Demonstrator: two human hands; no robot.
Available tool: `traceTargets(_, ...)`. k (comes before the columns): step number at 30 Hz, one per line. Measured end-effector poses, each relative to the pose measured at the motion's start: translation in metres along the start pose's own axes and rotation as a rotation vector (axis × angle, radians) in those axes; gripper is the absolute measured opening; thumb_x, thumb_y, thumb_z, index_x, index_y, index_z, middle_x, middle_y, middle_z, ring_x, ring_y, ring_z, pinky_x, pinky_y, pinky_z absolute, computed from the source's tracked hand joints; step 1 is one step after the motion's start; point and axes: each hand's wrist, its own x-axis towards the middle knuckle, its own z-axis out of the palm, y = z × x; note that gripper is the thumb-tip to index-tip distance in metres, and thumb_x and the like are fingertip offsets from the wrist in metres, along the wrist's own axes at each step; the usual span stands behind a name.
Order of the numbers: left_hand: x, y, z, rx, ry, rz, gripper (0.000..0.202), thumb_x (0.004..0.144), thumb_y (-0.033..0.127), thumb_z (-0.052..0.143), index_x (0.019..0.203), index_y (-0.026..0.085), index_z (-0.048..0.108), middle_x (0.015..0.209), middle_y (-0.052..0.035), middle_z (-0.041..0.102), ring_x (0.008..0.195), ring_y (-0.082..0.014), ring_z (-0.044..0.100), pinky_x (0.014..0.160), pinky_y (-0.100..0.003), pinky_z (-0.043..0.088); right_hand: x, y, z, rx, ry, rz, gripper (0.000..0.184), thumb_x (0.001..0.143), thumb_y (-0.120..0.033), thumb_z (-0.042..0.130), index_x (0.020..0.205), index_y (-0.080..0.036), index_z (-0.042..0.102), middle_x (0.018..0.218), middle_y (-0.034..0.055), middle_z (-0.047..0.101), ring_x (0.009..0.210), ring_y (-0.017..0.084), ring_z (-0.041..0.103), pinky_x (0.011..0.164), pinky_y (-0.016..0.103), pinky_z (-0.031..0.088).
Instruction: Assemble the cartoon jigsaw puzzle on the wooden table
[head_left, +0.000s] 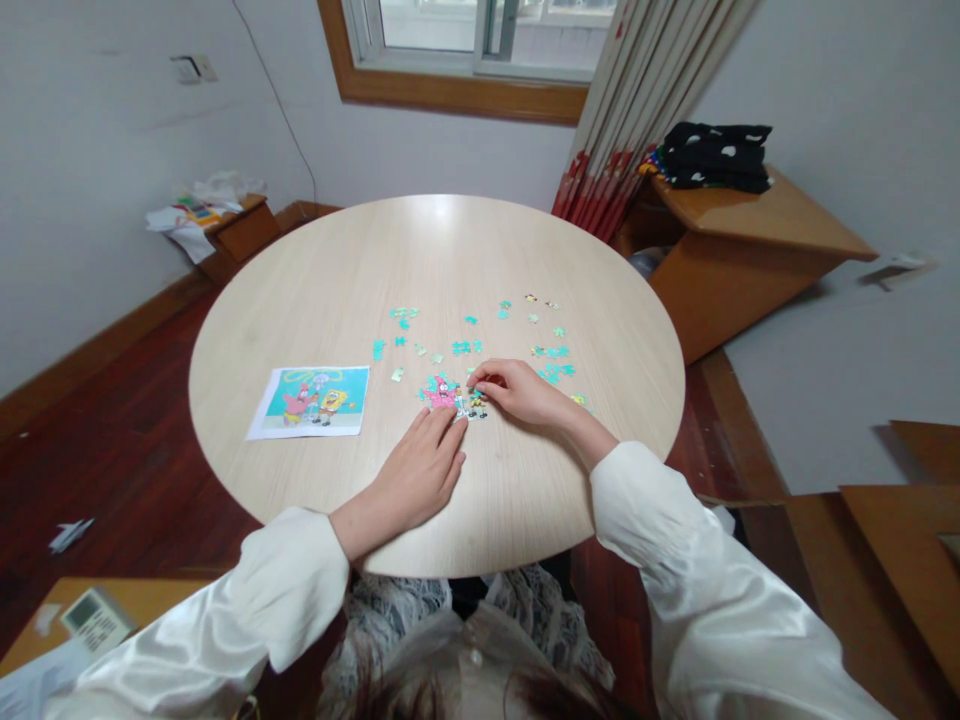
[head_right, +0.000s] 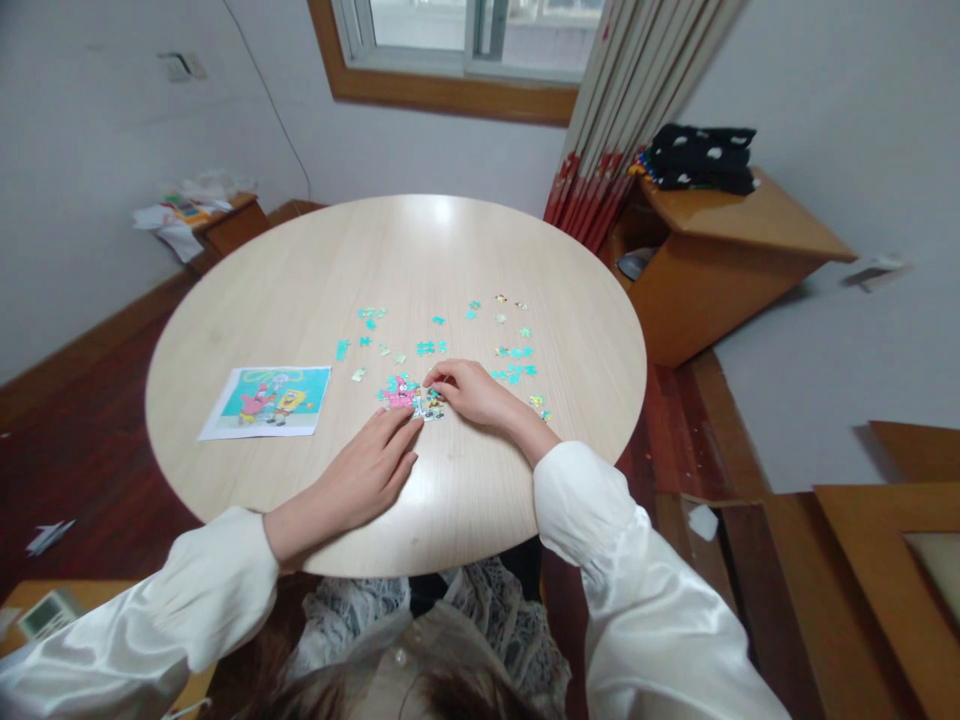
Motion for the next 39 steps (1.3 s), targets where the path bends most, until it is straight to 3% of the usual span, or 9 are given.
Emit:
traceTargets(9,0.016,-0.006,-0.001,-0.034,0.023,-0.010,0.023,0.093,0.015,0.039,0.110,0.010,0.053,0.116,-0.0191,0.054,0.109,-0.0296,0.053,0.096,-0.048,0.049,0.009,0.012,0.004,0.012,0.053,-0.090,0.024,0.085,-0.008,0.051,0.086,-0.015,0.074,0.089,0.0070,0.072,0.084,0.016,0.064,0.080,0.030,0.047)
traceTargets(23,0.015,-0.010,0.008,-0.057,0.069,-0.016,0.031,0.095,0.017,0.039,0.121,0.008,0.051,0.121,-0.0219,0.052,0.115,-0.0319,0.051,0.098,-0.051,0.048,0.015,0.022,0.014,0.100,0.189,-0.208,0.021,0.083,-0.009,0.054,0.080,-0.018,0.072,0.083,0.0052,0.070,0.081,0.016,0.063,0.079,0.031,0.048)
traceTargets(28,0.016,-0.013,0.008,-0.055,0.076,-0.026,0.032,0.095,0.019,0.039,0.122,0.007,0.052,0.121,-0.0219,0.053,0.116,-0.0319,0.051,0.099,-0.051,0.048,0.018,0.022,0.017,0.355,0.299,-0.107,0.014,0.081,-0.017,0.057,0.082,-0.018,0.071,0.084,0.0043,0.070,0.079,0.016,0.063,0.076,0.031,0.049)
traceTargets(32,0.018,-0.017,0.008,-0.039,0.078,-0.013,0.031,0.095,0.018,0.038,0.120,0.006,0.053,0.121,-0.0217,0.054,0.113,-0.0313,0.052,0.099,-0.049,0.048,0.020,0.022,0.023,0.614,0.256,-0.001,0.011,0.076,-0.026,0.065,0.083,-0.019,0.070,0.080,0.0018,0.069,0.071,0.014,0.061,0.070,0.030,0.051)
traceTargets(39,0.028,-0.026,0.003,0.013,0.016,0.032,0.027,0.094,0.020,0.038,0.113,0.010,0.055,0.115,-0.0193,0.057,0.108,-0.0295,0.053,0.094,-0.048,0.049,0.028,0.027,0.022,0.566,0.277,-0.018,0.010,0.073,-0.026,0.066,0.078,-0.018,0.070,0.077,0.0015,0.068,0.069,0.014,0.061,0.070,0.031,0.052)
